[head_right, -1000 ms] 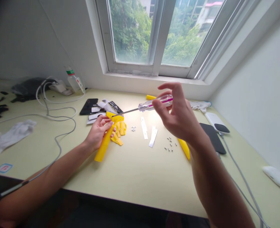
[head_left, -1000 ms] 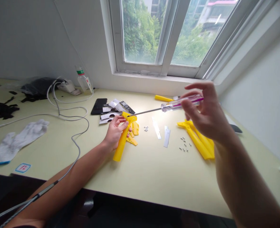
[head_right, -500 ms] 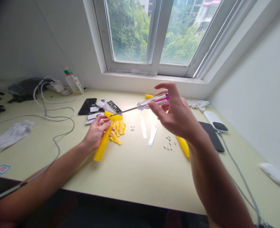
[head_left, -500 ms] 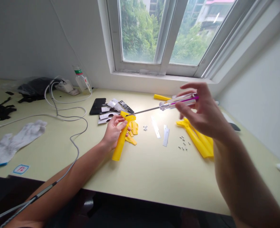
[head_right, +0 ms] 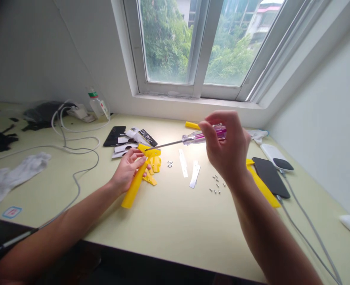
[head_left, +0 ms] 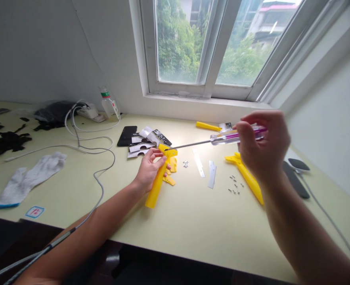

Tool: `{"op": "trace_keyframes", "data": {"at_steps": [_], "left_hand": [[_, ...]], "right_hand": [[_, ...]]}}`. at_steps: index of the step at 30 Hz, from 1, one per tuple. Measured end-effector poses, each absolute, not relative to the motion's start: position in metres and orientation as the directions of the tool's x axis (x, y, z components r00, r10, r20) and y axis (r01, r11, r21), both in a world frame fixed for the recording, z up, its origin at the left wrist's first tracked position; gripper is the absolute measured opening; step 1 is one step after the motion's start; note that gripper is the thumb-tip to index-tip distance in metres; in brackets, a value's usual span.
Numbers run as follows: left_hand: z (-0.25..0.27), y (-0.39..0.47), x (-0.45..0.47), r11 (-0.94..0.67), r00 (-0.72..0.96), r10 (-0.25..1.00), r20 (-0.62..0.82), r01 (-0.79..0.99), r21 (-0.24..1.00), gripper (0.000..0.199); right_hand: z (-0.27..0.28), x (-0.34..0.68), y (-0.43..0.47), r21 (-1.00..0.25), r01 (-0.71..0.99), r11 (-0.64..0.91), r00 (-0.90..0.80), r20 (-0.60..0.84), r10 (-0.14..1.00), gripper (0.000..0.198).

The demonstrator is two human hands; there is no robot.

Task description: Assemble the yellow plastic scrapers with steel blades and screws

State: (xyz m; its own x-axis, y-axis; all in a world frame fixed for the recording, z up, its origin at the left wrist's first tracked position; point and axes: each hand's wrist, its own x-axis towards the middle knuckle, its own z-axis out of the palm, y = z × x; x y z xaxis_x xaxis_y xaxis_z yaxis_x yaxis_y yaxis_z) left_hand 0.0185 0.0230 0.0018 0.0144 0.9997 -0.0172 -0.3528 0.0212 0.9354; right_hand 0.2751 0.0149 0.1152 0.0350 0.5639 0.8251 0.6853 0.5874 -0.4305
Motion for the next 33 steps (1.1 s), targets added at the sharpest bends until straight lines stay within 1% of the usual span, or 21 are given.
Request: {"op": "trace_keyframes", "data": {"at_steps": [1,4,5,7,8,9,10,12,13,15,16,17,20,21,24,25,27,28,31,32,33], "left_hand": [[0.002,0.023,0.018,0.024,0.010,1.000,-0.022,-0.355,0.935,0.042],[0.002,0.025,0.016,0.035,-0.008,0.999,-0.041,-0.357,0.933,0.042],[0.002,0.025,0.016,0.035,-0.010,0.999,-0.042,-0.357,0.934,0.042],[0.003,0.025,0.016,0.027,-0.005,0.999,-0.031,-0.353,0.935,0.042],[0.003,0.025,0.016,0.024,-0.001,1.000,-0.026,-0.352,0.936,0.042],[0.003,0.025,0.017,0.021,0.000,1.000,-0.022,-0.352,0.936,0.042],[0.003,0.025,0.017,0.019,-0.002,1.000,-0.021,-0.353,0.935,0.042],[0.003,0.025,0.018,0.018,-0.014,1.000,-0.025,-0.355,0.935,0.044],[0.003,0.025,0.018,0.020,-0.017,0.999,-0.028,-0.353,0.936,0.045],[0.004,0.025,0.018,0.019,-0.017,1.000,-0.026,-0.345,0.938,0.047],[0.004,0.025,0.018,0.020,-0.016,1.000,-0.027,-0.341,0.940,0.047],[0.004,0.025,0.018,0.022,-0.018,0.999,-0.030,-0.339,0.941,0.047],[0.004,0.025,0.018,0.031,-0.033,0.998,-0.045,-0.335,0.942,0.047],[0.004,0.025,0.018,0.034,-0.033,0.998,-0.048,-0.334,0.942,0.047],[0.005,0.026,0.017,0.034,-0.031,0.998,-0.047,-0.334,0.942,0.046],[0.005,0.026,0.017,0.034,-0.034,0.998,-0.048,-0.335,0.942,0.046],[0.005,0.026,0.017,0.032,-0.044,0.998,-0.049,-0.332,0.943,0.046],[0.005,0.026,0.017,0.032,-0.045,0.998,-0.050,-0.330,0.943,0.046],[0.005,0.026,0.017,0.034,-0.031,0.998,-0.047,-0.324,0.945,0.047],[0.005,0.026,0.018,0.036,-0.029,0.998,-0.048,-0.324,0.945,0.047],[0.005,0.025,0.018,0.038,-0.028,0.998,-0.050,-0.325,0.945,0.047]], "right_hand": [[0.116,0.274,0.014,-0.425,0.682,0.595,-0.008,0.809,0.587,0.020],[0.120,0.277,0.011,-0.462,0.584,0.668,-0.249,0.681,0.688,0.027],[0.122,0.279,0.011,-0.464,0.585,0.665,-0.269,0.662,0.699,0.027],[0.123,0.283,0.011,-0.434,0.679,0.592,-0.180,0.682,0.708,0.023],[0.123,0.285,0.012,-0.426,0.728,0.538,-0.123,0.690,0.713,0.023],[0.123,0.287,0.013,-0.426,0.750,0.506,-0.103,0.680,0.726,0.025],[0.124,0.289,0.014,-0.432,0.742,0.512,-0.133,0.654,0.745,0.031],[0.125,0.292,0.015,-0.461,0.674,0.578,-0.252,0.592,0.766,0.045],[0.125,0.293,0.016,-0.467,0.657,0.592,-0.277,0.580,0.766,0.048],[0.127,0.295,0.015,-0.458,0.713,0.531,-0.202,0.591,0.781,0.038],[0.128,0.296,0.014,-0.458,0.747,0.482,-0.153,0.587,0.795,0.036],[0.129,0.296,0.014,-0.463,0.760,0.455,-0.141,0.567,0.812,0.037],[0.130,0.296,0.013,-0.508,0.678,0.532,-0.272,0.499,0.823,0.054],[0.130,0.296,0.013,-0.515,0.661,0.546,-0.276,0.510,0.815,0.055],[0.128,0.293,0.014,-0.497,0.711,0.498,-0.173,0.563,0.808,0.041],[0.127,0.292,0.014,-0.488,0.712,0.506,-0.184,0.565,0.804,0.043],[0.126,0.291,0.014,-0.488,0.658,0.574,-0.276,0.553,0.786,0.050],[0.125,0.290,0.014,-0.485,0.642,0.594,-0.297,0.557,0.776,0.050],[0.126,0.290,0.013,-0.459,0.706,0.539,-0.184,0.617,0.765,0.033],[0.126,0.290,0.012,-0.455,0.717,0.528,-0.167,0.624,0.763,0.032],[0.126,0.290,0.012,-0.454,0.705,0.545,-0.190,0.620,0.762,0.036]]}}
